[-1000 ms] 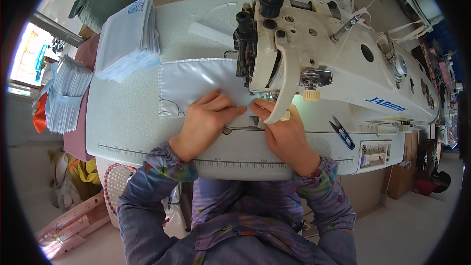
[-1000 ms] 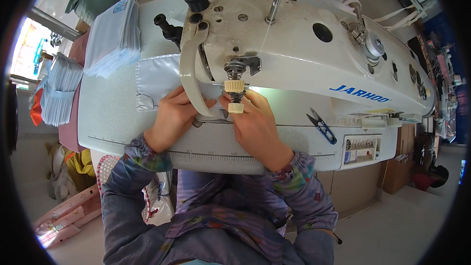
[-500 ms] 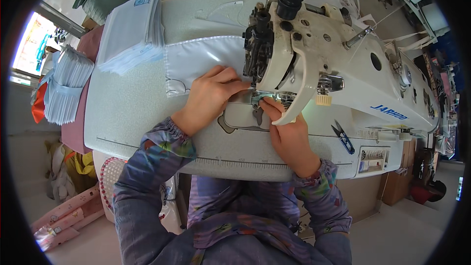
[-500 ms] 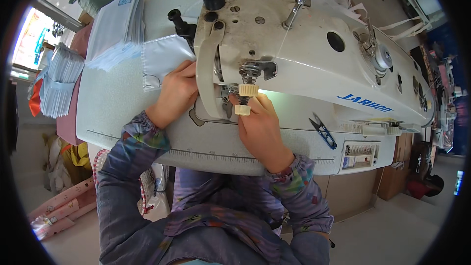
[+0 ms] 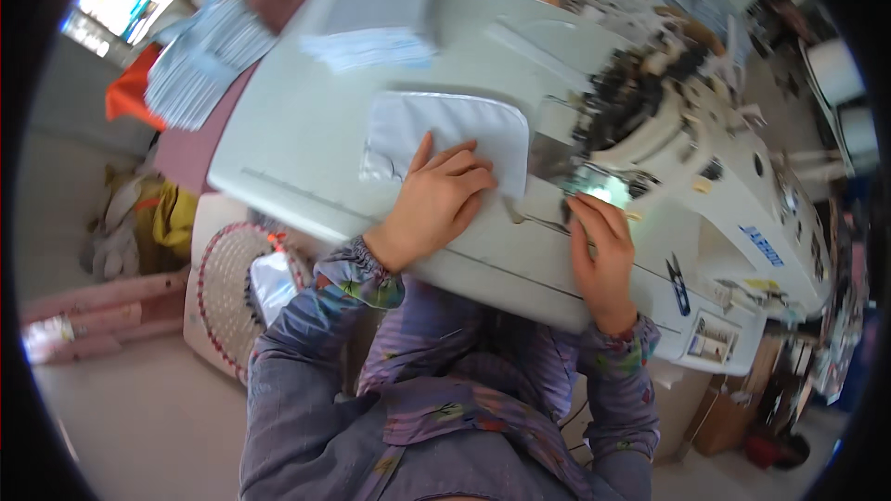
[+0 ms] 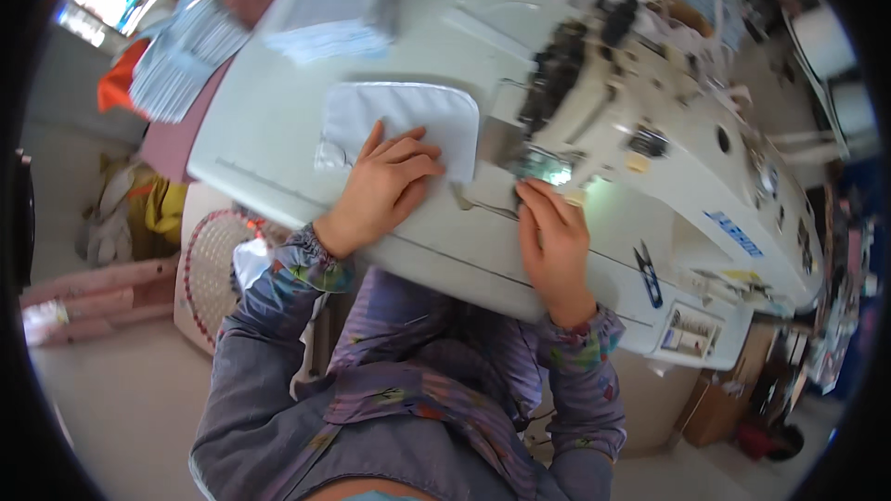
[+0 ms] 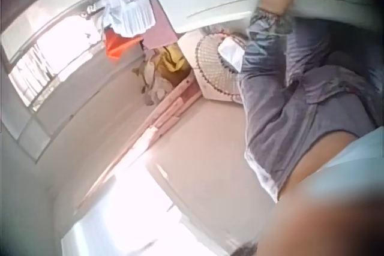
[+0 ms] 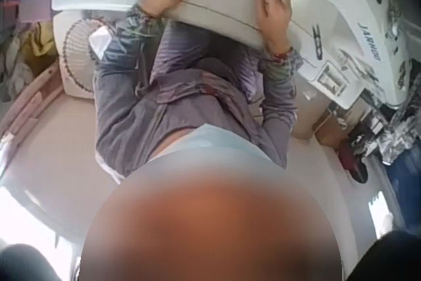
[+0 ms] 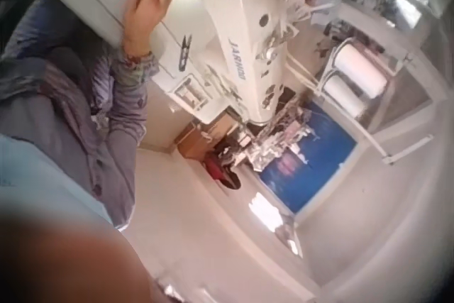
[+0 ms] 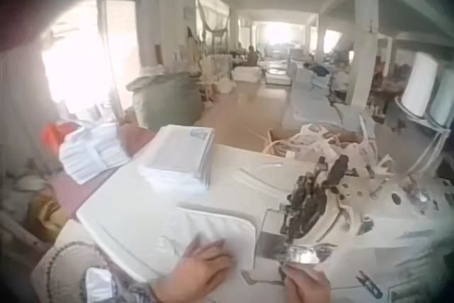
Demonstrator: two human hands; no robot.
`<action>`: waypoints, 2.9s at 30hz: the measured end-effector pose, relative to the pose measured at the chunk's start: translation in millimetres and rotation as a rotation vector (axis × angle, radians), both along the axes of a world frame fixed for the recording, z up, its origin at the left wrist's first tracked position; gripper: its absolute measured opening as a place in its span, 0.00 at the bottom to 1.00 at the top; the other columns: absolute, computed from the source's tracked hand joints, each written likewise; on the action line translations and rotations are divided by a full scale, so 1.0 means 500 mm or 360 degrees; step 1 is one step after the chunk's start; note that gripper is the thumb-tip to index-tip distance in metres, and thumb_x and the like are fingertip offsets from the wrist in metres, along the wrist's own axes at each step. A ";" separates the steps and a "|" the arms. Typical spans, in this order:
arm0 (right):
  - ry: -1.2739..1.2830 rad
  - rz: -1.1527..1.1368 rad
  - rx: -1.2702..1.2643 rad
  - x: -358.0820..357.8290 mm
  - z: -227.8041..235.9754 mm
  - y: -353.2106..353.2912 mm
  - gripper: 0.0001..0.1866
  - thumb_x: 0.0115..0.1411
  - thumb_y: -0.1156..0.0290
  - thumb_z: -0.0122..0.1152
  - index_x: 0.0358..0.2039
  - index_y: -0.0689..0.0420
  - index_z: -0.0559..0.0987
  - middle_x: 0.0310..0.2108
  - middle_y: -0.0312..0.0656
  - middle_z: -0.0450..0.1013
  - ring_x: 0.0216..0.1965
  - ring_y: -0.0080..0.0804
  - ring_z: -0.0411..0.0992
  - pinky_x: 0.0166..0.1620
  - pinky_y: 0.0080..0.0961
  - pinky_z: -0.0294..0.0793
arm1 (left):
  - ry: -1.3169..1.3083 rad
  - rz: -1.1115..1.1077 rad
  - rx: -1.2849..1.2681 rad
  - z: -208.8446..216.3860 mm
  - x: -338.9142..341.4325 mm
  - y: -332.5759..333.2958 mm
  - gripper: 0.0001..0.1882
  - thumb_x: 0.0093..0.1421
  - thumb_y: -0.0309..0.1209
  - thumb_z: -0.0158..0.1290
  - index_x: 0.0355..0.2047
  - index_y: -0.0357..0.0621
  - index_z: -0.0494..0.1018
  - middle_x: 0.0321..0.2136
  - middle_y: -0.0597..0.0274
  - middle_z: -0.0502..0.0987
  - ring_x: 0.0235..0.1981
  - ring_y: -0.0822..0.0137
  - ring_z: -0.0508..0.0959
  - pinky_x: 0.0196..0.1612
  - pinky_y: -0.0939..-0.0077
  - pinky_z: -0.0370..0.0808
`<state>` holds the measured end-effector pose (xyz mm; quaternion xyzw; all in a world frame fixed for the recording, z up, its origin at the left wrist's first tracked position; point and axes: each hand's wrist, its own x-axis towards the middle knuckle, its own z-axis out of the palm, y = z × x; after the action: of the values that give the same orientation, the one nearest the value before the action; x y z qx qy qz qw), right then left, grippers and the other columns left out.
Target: Sew fabric pieces together using an industrial sewing machine to create small pouches.
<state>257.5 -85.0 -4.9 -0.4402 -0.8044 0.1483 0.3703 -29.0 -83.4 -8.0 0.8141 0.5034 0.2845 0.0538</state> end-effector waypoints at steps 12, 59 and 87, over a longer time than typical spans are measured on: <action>-0.0492 0.0718 0.0220 -0.418 0.001 0.029 0.20 0.71 0.68 0.65 0.62 0.55 0.84 0.68 0.43 0.75 0.67 0.48 0.69 0.70 0.47 0.66 | -0.0161 0.0975 0.0289 -0.019 -0.287 -0.173 0.16 0.62 0.34 0.66 0.49 0.45 0.85 0.51 0.53 0.82 0.60 0.49 0.78 0.71 0.44 0.69; -0.0430 0.0542 0.0202 -0.475 -0.031 0.030 0.23 0.75 0.75 0.57 0.68 0.58 0.77 0.72 0.47 0.71 0.67 0.49 0.69 0.68 0.46 0.68 | 0.0170 0.1493 0.0365 -0.040 -0.381 -0.162 0.19 0.67 0.33 0.61 0.57 0.50 0.86 0.58 0.57 0.85 0.40 0.52 0.80 0.48 0.59 0.79; -0.0136 -0.0592 -0.0012 0.116 0.000 -0.171 0.20 0.70 0.79 0.62 0.61 0.61 0.83 0.69 0.54 0.72 0.68 0.54 0.70 0.70 0.44 0.71 | 0.0169 0.1107 0.0467 0.104 -0.319 0.035 0.20 0.65 0.33 0.68 0.54 0.42 0.79 0.44 0.50 0.83 0.46 0.43 0.82 0.47 0.52 0.80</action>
<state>315.5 -170.6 -5.1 -0.5885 -0.7236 0.0617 0.3552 -188.4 -66.0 44.1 0.6073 0.7057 0.3120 -0.1893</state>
